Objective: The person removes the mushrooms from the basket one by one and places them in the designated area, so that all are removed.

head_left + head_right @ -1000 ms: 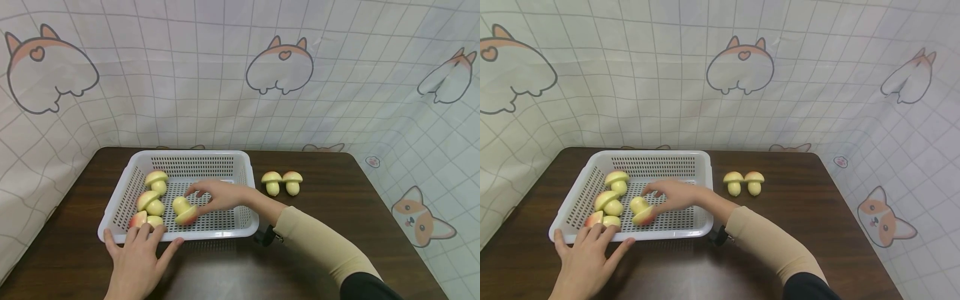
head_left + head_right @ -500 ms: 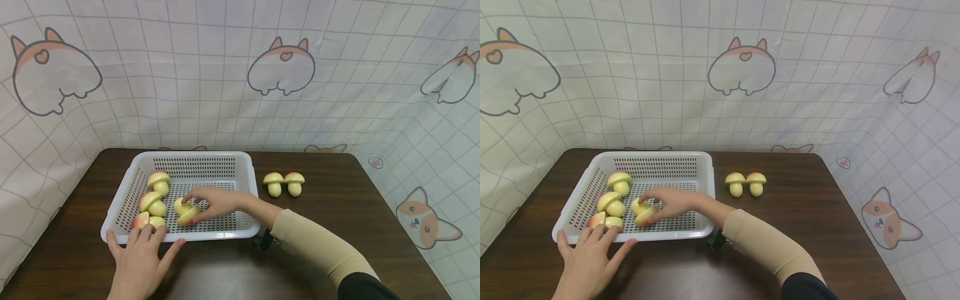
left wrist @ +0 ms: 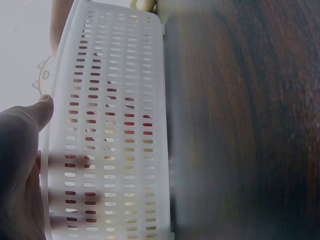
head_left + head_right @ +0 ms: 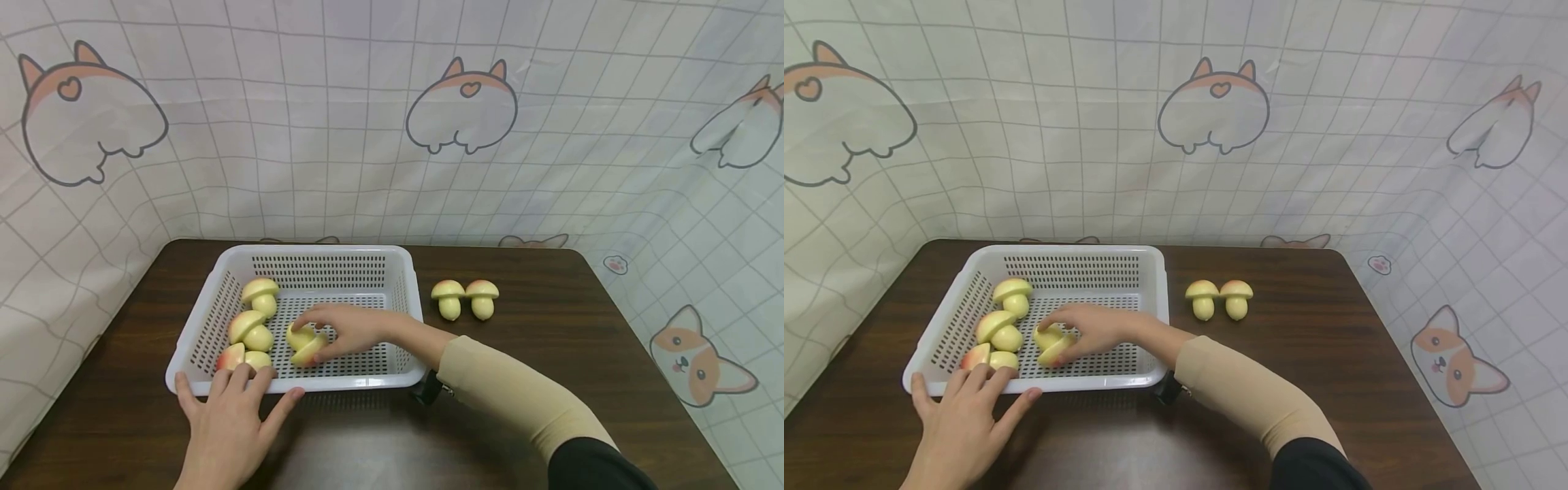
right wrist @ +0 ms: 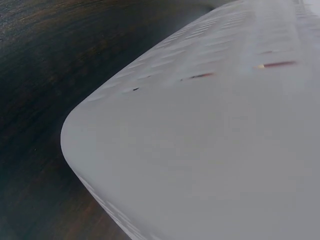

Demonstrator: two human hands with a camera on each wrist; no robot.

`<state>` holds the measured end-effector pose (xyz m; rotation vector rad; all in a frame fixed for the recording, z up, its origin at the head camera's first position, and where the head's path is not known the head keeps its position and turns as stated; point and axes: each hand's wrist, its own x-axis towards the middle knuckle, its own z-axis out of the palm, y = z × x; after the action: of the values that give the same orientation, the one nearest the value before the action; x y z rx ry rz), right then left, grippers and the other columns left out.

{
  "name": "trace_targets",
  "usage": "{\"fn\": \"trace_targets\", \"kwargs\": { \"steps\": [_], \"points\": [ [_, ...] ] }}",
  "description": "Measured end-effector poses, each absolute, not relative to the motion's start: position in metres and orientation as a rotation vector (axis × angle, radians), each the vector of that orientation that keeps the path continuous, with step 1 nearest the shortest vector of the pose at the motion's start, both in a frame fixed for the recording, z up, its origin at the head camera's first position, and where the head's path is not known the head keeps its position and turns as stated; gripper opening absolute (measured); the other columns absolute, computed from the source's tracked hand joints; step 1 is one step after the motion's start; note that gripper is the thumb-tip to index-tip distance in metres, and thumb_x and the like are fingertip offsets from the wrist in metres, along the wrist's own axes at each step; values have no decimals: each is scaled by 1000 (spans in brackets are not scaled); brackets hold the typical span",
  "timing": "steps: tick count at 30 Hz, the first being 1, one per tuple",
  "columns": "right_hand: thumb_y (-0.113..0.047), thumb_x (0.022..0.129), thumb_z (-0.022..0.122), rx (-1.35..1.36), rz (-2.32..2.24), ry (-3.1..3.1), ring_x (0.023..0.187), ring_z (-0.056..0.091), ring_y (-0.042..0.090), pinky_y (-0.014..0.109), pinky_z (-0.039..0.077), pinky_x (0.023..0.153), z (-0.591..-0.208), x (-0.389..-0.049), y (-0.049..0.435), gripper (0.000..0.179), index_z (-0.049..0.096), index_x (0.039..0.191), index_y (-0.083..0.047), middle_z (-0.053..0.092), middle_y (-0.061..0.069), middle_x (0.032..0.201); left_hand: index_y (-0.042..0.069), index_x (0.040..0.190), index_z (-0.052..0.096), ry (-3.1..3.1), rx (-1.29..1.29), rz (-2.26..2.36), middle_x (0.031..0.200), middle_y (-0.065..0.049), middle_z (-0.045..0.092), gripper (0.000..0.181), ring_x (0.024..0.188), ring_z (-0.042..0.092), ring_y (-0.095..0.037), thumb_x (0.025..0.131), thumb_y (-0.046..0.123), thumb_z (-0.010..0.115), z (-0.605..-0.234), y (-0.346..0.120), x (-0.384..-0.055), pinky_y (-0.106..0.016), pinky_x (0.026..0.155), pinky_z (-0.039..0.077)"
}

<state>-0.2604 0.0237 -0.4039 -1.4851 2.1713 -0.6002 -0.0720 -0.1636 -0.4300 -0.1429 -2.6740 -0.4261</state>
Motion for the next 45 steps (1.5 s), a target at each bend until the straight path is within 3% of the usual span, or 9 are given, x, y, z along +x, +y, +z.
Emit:
{"fn": "trace_targets", "kwargs": {
  "steps": [8,16,20,23,26,31,35,45],
  "points": [
    [-27,97,73,-1487,-619,2186,103,54,8,22,45,86,-403,-261,24,29,64,121,-15,59,-4,120,12,108,68,-2681,-139,-426,101,-13,59,51,115,52,-45,92,60,66,-430,-164,-73,-84,102,-8],
    [-32,100,69,-1448,-659,2166,112,57,6,23,45,98,-406,-260,24,15,64,97,-18,61,-9,107,12,109,68,-2674,-138,-431,100,-12,59,52,114,52,-45,92,60,66,-431,-164,-72,-84,102,-7],
    [-28,98,72,-1460,-650,2180,105,60,11,24,47,91,-407,-260,23,17,61,90,-18,62,-8,101,12,108,68,-2664,-142,-434,100,-12,59,51,114,53,-45,92,60,66,-431,-164,-72,-84,102,-6],
    [-22,95,76,-1418,-672,2184,109,63,12,25,48,95,-406,-259,23,18,59,93,-15,64,-6,105,12,108,68,-2663,-143,-434,100,-12,59,51,114,53,-45,93,60,66,-430,-164,-72,-84,102,-6],
    [-18,92,79,-1381,-689,2178,117,63,13,28,48,101,-406,-259,22,23,61,107,-12,66,-2,115,11,109,68,-2667,-142,-432,99,-12,59,51,114,53,-45,93,60,66,-430,-164,-72,-84,102,-7],
    [-20,93,78,-1422,-643,2144,111,61,7,25,49,95,-408,-260,22,36,65,125,-12,65,-3,122,11,109,68,-2677,-138,-432,99,-12,59,51,114,52,-45,93,60,66,-430,-164,-72,-84,102,-7],
    [-21,94,78,-1440,-590,2094,110,57,4,22,47,94,-410,-261,23,36,66,128,-16,63,-8,123,11,108,68,-2663,-143,-437,99,-12,59,51,114,53,-45,93,59,66,-430,-164,-72,-84,102,-7],
    [-2,97,67,-1473,-585,1940,125,49,0,19,43,101,-412,-262,24,43,64,137,-18,60,-10,137,11,107,68,-2655,-147,-437,99,-12,59,51,113,53,-45,93,60,66,-430,-164,-72,-84,101,-6]
  ]
}}
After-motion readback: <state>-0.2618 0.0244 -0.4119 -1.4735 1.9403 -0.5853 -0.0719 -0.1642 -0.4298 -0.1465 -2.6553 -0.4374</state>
